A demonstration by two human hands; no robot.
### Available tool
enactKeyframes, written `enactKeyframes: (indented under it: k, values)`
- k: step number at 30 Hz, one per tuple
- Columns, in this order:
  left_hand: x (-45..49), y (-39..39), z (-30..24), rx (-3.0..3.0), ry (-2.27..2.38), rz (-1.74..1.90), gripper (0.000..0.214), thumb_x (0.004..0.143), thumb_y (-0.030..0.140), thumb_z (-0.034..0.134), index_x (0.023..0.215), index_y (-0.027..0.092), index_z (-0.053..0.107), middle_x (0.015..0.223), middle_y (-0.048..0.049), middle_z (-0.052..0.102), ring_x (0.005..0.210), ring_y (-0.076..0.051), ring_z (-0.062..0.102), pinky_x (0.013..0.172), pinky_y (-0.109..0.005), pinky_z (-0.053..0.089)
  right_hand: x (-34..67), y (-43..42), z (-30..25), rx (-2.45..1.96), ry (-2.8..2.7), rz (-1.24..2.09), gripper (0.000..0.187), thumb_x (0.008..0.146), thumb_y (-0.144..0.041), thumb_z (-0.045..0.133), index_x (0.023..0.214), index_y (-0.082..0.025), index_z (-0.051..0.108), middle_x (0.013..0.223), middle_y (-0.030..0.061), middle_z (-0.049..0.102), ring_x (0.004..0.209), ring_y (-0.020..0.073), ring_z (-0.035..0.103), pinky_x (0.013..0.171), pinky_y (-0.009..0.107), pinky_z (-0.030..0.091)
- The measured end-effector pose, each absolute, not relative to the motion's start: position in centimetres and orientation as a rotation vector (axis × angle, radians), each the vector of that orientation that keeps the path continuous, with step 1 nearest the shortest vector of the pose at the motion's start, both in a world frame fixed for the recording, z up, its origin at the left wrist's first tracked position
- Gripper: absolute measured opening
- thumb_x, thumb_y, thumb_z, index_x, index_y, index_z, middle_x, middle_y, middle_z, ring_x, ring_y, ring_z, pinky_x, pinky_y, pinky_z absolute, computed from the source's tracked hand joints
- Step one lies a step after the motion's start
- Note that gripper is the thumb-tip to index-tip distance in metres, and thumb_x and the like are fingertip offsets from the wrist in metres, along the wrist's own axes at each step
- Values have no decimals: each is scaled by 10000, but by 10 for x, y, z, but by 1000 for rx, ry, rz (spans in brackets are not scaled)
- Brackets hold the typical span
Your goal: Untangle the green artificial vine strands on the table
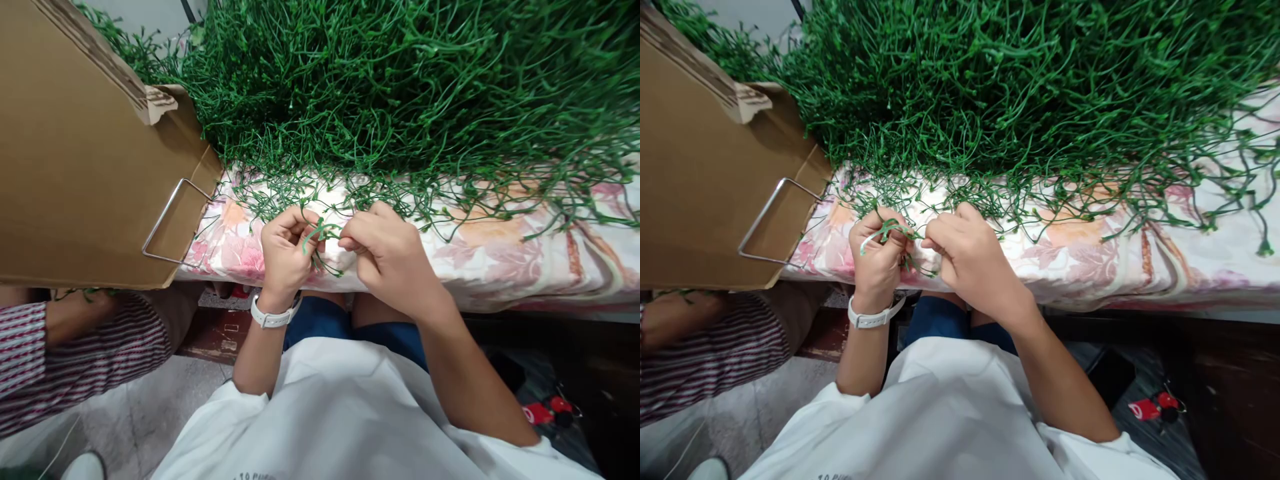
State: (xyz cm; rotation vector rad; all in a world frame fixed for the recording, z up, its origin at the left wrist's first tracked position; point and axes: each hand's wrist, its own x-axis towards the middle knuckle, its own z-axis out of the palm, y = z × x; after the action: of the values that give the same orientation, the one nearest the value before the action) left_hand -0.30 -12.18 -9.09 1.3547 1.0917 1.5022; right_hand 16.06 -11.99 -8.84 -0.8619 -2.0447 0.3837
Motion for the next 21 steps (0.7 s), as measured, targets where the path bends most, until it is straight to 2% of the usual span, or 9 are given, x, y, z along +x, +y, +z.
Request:
enactKeyframes:
  k: [6,10,17,21]
  values:
    - [-1,-119,-94,1295,1080,1548,478,728,610,872,733,213,606,512,65,546,397,-58,473,360,-164,376,157,-122,-91,-918,-1989,254,300,885,-12,484,715,-233,374,646,16,468,667,191,347,646,343,303]
    - [0,-117,-97,1291,1065,1576,461,724,580,889,726,206,620,535,59,554,420,-58,496,387,-164,402,155,-125,-93,-971,-1968,87,308,933,-57,473,687,-227,398,651,33,474,680,197,346,657,357,298]
    - [1,-118,-93,1130,980,1627,328,730,340,917,717,180,631,553,61,584,417,-42,490,385,-140,380,152,-122,-101,-841,-1851,-155,304,919,-59,516,682,-223,419,616,11,393,671,186,316,635,340,281]
    - [-11,-109,-82,828,978,1661,285,694,93,797,665,196,532,452,108,441,360,-31,372,357,-126,310,176,-125,-106,-955,-1614,-194,275,876,-27,483,691,-226,440,610,5,438,636,181,385,606,327,286]
